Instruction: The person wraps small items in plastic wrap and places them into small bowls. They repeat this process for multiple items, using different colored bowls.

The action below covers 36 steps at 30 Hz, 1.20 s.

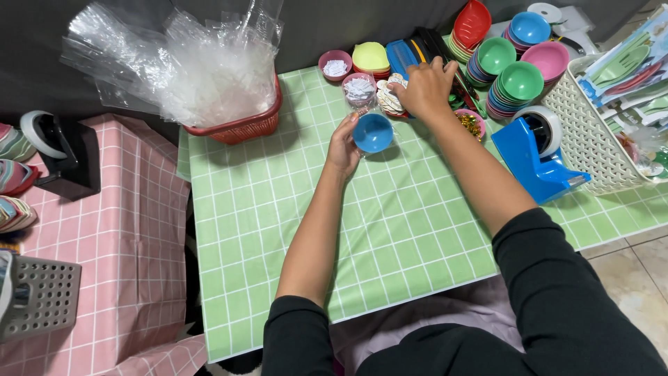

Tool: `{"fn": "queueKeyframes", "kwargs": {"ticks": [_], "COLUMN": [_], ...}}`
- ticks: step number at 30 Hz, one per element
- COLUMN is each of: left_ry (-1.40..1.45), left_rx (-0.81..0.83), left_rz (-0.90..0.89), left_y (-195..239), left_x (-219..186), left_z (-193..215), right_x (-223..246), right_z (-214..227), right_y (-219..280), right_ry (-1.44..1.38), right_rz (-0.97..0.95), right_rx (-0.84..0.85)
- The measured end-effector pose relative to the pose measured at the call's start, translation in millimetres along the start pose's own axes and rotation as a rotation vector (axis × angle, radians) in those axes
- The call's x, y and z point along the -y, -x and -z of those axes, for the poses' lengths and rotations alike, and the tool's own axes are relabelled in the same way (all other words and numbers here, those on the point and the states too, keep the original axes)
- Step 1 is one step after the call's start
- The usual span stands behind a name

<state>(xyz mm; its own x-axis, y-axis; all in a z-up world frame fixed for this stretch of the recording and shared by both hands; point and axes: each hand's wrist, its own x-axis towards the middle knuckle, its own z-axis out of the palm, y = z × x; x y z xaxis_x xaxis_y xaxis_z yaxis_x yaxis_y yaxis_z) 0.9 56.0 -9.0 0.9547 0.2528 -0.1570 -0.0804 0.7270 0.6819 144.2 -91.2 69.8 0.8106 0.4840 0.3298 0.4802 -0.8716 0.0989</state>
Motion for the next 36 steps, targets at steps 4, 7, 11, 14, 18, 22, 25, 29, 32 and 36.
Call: {"fn": "queueKeyframes", "kwargs": {"ticks": [4, 7, 11, 14, 18, 22, 25, 29, 32, 36], "left_ry": [-0.027, -0.032, -0.031, -0.053, -0.208, -0.203, -0.321, -0.521, -0.559, -0.613], "left_rx": [-0.013, -0.028, -0.086, -0.066, 0.093, 0.11, 0.112, -0.067, -0.074, -0.061], "left_rz": [0.015, 0.063, 0.088, 0.072, -0.201, -0.278, -0.439, -0.491, -0.493, -0.487], "left_y": [3, 3, 1, 3, 12, 12, 2, -1, 6, 11], "left_x": [-5, -7, -7, -7, -12, -4, 11, 17, 10, 5], "left_z": [-3, -7, -7, -8, -19, -19, -10, -7, -15, -23], "right_x": [5, 4, 0, 3, 0, -8, -9, 4, 10, 5], "right_z": [-16, -23, -29, -26, -14, -29, -35, -16, 0, 14], "right_y": [-6, -7, -8, -9, -13, -14, -10, 0, 4, 2], "right_ry": [0.028, -0.078, -0.208, -0.323, -0.475, -0.579, -0.701, -0.892, -0.974, -1.059], "right_rz": [-0.055, -0.129, -0.124, -0.156, -0.216, -0.198, 0.017, 0.241, 0.25, 0.163], "right_rx": [-0.089, -0.026, -0.146, -0.166, -0.016, -0.063, -0.563, -0.736, -0.75, -0.719]}}
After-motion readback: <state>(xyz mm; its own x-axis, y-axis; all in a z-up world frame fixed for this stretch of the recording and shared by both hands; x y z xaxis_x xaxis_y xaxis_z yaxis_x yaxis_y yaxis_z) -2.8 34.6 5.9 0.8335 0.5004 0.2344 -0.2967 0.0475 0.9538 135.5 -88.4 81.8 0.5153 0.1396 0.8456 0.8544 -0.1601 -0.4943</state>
